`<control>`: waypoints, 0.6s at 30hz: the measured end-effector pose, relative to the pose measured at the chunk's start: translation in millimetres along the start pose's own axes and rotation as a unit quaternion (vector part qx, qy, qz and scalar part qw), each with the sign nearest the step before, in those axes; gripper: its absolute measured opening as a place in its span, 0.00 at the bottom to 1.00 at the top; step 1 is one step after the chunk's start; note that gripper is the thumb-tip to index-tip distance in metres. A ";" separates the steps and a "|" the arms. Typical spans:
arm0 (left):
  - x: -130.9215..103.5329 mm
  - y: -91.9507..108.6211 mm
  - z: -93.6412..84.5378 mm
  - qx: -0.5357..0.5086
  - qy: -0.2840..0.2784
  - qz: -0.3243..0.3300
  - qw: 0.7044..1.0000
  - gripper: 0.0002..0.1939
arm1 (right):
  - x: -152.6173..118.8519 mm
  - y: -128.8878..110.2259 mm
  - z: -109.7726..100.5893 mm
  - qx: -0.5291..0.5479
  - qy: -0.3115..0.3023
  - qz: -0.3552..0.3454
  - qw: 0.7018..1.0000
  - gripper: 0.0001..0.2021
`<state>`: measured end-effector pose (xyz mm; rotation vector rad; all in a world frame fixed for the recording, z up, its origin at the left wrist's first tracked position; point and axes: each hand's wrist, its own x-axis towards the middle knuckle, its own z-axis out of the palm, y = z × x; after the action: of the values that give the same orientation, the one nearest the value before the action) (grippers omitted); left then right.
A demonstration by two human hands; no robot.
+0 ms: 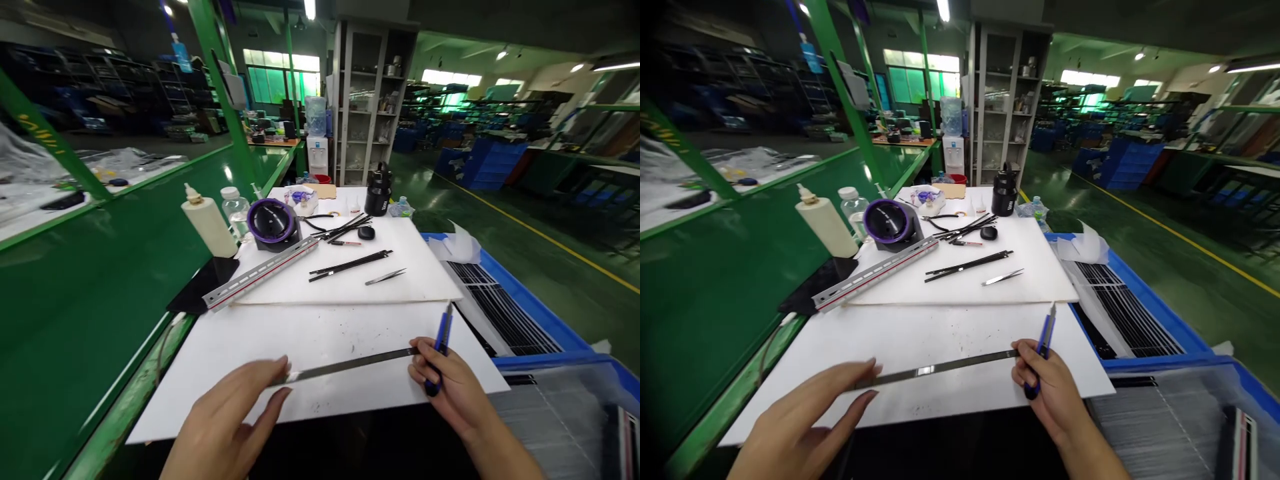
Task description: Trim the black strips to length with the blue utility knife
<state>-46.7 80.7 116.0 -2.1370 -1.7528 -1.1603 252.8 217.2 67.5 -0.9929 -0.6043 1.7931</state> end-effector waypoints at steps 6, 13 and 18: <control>2.6 7.6 15.8 -0.326 0.146 -0.291 0.888 0.24 | -9.7 0.0 -4.5 0.003 0.020 0.020 1.000 0.14; 22.7 34.7 31.0 -0.634 0.197 -0.272 0.696 0.21 | -34.7 16.5 15.5 -0.042 0.048 0.082 0.995 0.22; 31.3 39.1 22.3 -0.666 0.261 -0.295 0.634 0.12 | -46.2 28.5 11.6 -0.064 -0.023 0.142 0.988 0.22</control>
<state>-1.0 105.1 133.9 -0.9650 -1.2987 -3.5936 238.1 163.7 68.9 -1.1760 -0.6388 2.0513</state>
